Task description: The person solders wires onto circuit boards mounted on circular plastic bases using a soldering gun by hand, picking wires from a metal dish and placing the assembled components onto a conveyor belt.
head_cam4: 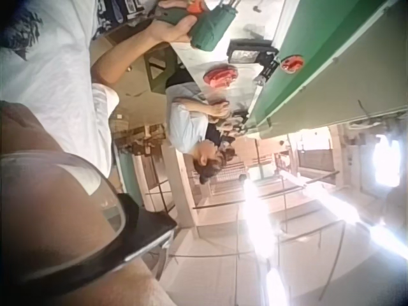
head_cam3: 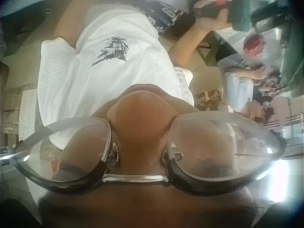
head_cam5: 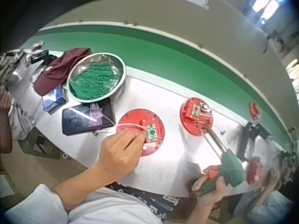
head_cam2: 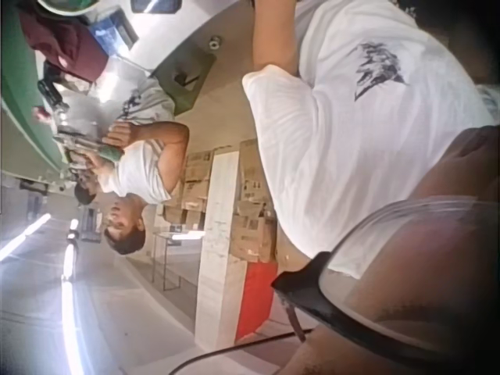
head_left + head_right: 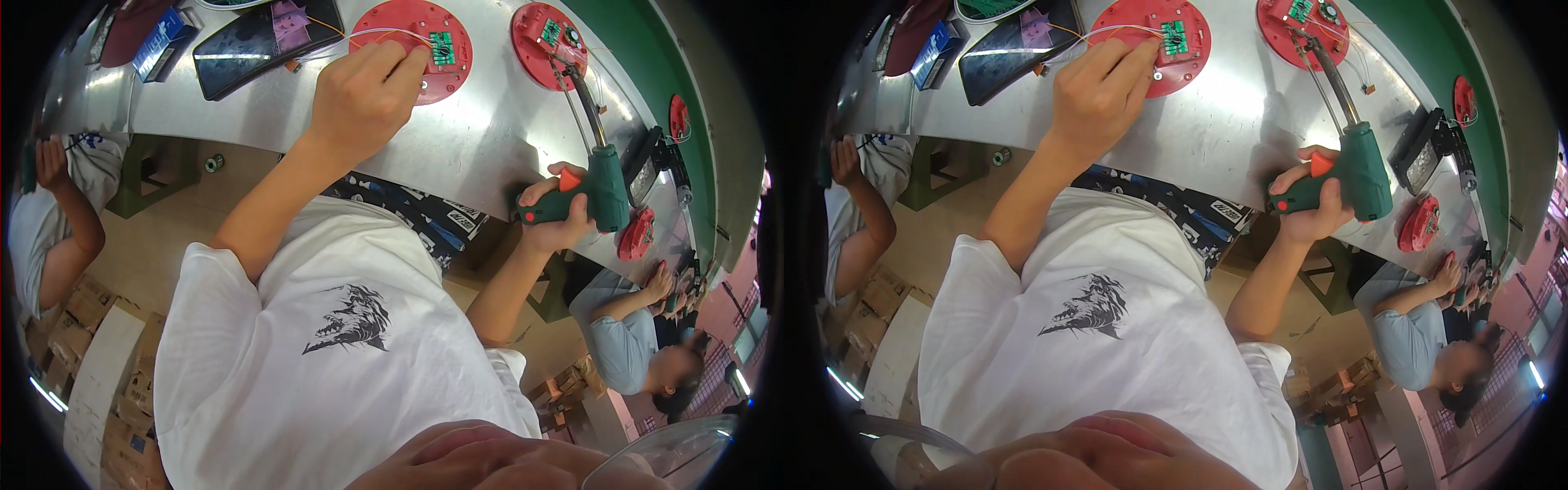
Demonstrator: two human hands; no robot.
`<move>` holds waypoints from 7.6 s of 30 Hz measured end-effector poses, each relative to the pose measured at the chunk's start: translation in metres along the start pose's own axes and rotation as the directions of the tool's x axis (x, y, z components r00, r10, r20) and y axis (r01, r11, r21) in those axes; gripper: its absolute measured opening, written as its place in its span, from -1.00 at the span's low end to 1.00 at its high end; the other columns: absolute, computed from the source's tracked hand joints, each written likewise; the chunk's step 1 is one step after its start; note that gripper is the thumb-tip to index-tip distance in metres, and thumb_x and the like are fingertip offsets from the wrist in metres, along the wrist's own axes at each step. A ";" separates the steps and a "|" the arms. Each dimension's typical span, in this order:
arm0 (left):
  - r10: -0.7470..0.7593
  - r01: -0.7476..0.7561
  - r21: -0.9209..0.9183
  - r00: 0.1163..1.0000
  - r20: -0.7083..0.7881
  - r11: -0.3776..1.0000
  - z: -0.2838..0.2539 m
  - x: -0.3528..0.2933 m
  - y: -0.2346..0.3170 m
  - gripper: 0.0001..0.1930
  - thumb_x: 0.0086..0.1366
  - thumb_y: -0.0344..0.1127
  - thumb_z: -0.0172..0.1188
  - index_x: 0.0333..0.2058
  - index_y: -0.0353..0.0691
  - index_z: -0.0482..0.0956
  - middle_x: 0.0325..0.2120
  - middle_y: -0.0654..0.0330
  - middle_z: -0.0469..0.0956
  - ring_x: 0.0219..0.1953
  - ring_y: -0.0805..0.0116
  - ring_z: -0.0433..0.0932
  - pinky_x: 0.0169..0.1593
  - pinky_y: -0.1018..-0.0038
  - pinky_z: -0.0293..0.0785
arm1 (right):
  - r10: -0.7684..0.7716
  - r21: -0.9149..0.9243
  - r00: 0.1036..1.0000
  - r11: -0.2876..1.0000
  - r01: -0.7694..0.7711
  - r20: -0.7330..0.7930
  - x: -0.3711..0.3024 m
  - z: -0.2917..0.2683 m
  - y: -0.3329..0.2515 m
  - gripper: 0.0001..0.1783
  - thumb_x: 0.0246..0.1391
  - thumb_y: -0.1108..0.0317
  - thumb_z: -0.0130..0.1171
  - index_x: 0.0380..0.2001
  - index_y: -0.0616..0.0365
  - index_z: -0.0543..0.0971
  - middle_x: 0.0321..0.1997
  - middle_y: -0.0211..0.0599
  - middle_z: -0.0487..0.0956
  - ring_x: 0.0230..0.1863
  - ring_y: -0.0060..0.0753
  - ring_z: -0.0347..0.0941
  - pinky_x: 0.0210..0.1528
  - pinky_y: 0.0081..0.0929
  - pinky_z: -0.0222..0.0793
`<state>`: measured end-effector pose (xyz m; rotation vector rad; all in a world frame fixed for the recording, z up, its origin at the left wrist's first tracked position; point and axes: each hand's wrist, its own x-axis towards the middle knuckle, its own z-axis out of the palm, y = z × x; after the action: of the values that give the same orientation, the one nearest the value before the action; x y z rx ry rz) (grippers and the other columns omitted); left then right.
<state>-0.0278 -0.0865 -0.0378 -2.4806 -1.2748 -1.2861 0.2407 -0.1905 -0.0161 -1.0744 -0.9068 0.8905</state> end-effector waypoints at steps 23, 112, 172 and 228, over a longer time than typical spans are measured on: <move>0.089 -0.062 -0.074 0.886 0.454 0.995 -0.013 0.064 -0.012 -0.43 0.06 -0.08 0.37 0.07 -0.10 0.53 -0.11 0.09 0.58 0.07 0.05 0.45 0.16 0.10 0.23 | -0.032 0.083 0.929 0.994 0.067 -0.368 0.007 -0.007 0.001 -0.53 0.35 0.03 -0.15 -0.16 0.31 0.44 -0.56 -0.15 0.49 -0.72 -0.35 0.35 -0.65 -0.40 0.33; -0.207 0.239 -0.170 0.960 0.189 0.956 -0.071 0.031 0.002 -0.92 0.15 -0.35 0.25 -0.44 -0.21 0.61 -0.42 0.11 0.55 -0.34 0.09 0.55 -0.28 0.23 0.52 | 0.165 0.011 0.954 0.986 -0.168 -0.250 -0.021 0.001 0.001 -0.50 0.37 0.07 -0.12 -0.03 0.39 0.43 -0.60 -0.21 0.48 -0.76 -0.48 0.24 -0.60 -0.55 0.25; 0.054 -0.050 -0.277 0.998 0.008 0.960 0.028 0.024 -0.005 -0.91 0.10 -0.44 0.29 -0.38 -0.20 0.68 -0.50 0.23 0.57 -0.47 0.26 0.60 -0.39 0.40 0.56 | 0.112 -0.147 0.990 0.984 -0.100 0.080 -0.038 0.024 -0.009 -0.69 0.12 0.57 0.12 -0.05 0.45 0.54 -0.31 -0.14 0.63 -0.60 -0.43 0.53 -0.55 -0.55 0.39; 0.068 -0.056 -0.270 0.997 0.034 0.961 0.027 0.025 -0.002 -0.91 0.09 -0.45 0.32 -0.38 -0.21 0.69 -0.52 0.21 0.57 -0.48 0.26 0.59 -0.40 0.39 0.55 | -0.004 -0.013 0.995 1.000 0.002 -0.104 -0.020 0.002 0.001 -0.56 0.29 0.24 0.01 -0.04 0.53 0.40 -0.25 0.14 0.55 -0.69 -0.27 0.47 -0.68 -0.40 0.42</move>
<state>-0.0046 -0.0585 -0.0385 -2.7176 -1.0839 -1.4876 0.2316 -0.2082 -0.0202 -1.1204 -0.8280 0.8192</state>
